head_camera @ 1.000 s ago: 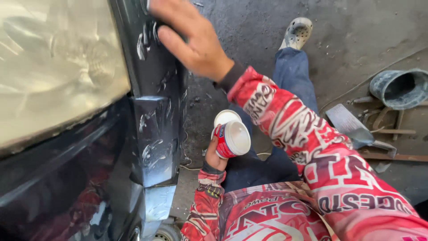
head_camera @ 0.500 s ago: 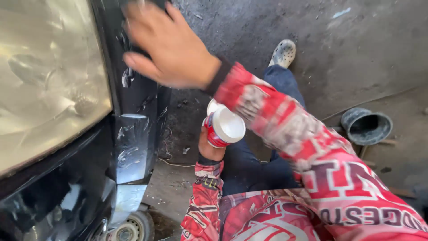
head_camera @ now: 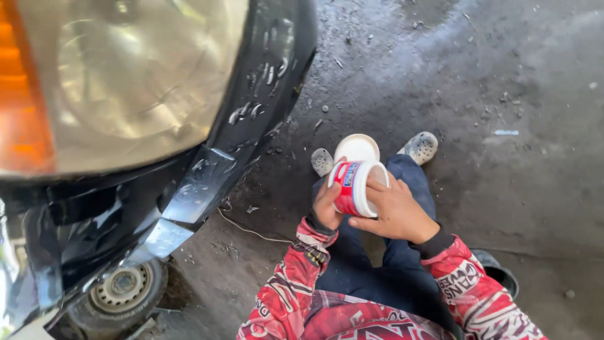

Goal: The person scoops a white paste from a container and applies it by hand to the front bumper and headlight area of a black car. They then use a green power polisher with a buffing pad to smooth the paste over the vehicle's surface.

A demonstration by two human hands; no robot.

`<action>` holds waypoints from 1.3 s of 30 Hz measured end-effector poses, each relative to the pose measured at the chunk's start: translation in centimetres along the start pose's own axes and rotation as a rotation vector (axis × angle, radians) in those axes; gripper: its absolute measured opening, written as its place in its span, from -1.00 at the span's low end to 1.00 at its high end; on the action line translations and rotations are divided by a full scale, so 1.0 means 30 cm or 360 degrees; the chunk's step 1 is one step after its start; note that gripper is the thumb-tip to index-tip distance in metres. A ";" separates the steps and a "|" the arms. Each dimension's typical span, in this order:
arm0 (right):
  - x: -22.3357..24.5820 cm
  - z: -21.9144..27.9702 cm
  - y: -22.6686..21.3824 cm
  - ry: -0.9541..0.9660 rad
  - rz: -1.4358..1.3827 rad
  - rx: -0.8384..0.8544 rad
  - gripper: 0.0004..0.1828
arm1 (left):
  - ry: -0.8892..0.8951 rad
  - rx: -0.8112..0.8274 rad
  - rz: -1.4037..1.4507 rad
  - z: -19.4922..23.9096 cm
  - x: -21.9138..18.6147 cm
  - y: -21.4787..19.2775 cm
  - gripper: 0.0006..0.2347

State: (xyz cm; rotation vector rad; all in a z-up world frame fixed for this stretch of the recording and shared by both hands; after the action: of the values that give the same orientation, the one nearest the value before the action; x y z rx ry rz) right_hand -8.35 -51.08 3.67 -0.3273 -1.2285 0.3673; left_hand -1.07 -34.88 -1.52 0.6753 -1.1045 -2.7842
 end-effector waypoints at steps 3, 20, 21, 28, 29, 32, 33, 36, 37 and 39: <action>-0.017 0.001 -0.007 0.0054 0.0028 0.0273 -0.25 | 0.0072 -0.0041 -0.0017 0.000 0.029 -0.001 -0.38; -0.089 -0.091 0.014 -0.0243 -0.0527 0.0366 -0.35 | 0.0007 -0.0124 0.0100 -0.034 -0.018 -0.162 -0.41; -0.111 -0.097 -0.013 -0.0199 -0.0659 0.0296 -0.34 | 0.0035 -0.0104 0.0173 -0.045 -0.029 -0.176 -0.41; 0.020 -0.515 -0.272 -0.0330 -0.0455 -0.0660 -0.43 | -0.0061 -0.0248 0.0440 0.001 -0.113 -0.327 -0.40; 0.052 -0.582 -0.301 -0.0465 -0.0373 -0.0783 -0.43 | -0.0063 -0.0266 0.0412 0.027 -0.118 -0.346 -0.40; 0.099 -0.740 -0.358 -0.0679 -0.0051 -0.0986 -0.42 | -0.0077 -0.0250 0.0339 0.038 -0.142 -0.367 -0.40; 0.113 -0.783 -0.369 -0.0755 0.0163 -0.1046 -0.41 | -0.0071 -0.0248 0.0299 0.036 -0.154 -0.369 -0.40; 0.171 -0.753 -0.279 -0.1097 0.0403 -0.0896 -0.46 | -0.0121 -0.0270 0.0273 0.054 -0.171 -0.376 -0.39; 0.165 -0.740 -0.242 -0.1078 0.0402 -0.0906 -0.46 | -0.0139 -0.0272 0.0264 0.036 -0.182 -0.396 -0.39; 0.158 -0.689 -0.151 -0.1114 0.0091 -0.0766 -0.54 | -0.0186 -0.0291 0.0304 0.043 -0.179 -0.427 -0.39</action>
State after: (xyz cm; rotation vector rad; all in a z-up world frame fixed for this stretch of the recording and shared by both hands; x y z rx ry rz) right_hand 13.14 -53.97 3.39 -0.6831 -2.0038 0.2331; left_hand 4.42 -23.40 -7.23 0.3721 -0.8657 -2.7429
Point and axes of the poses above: each hand's wrist, its own z-axis away from the middle knuckle, its own y-axis out of the palm, x = y × z, the point moved 4 cm from there along -z, towards the middle knuckle, and after that the axes turned 8 degrees about z, right-handed, at the moved point
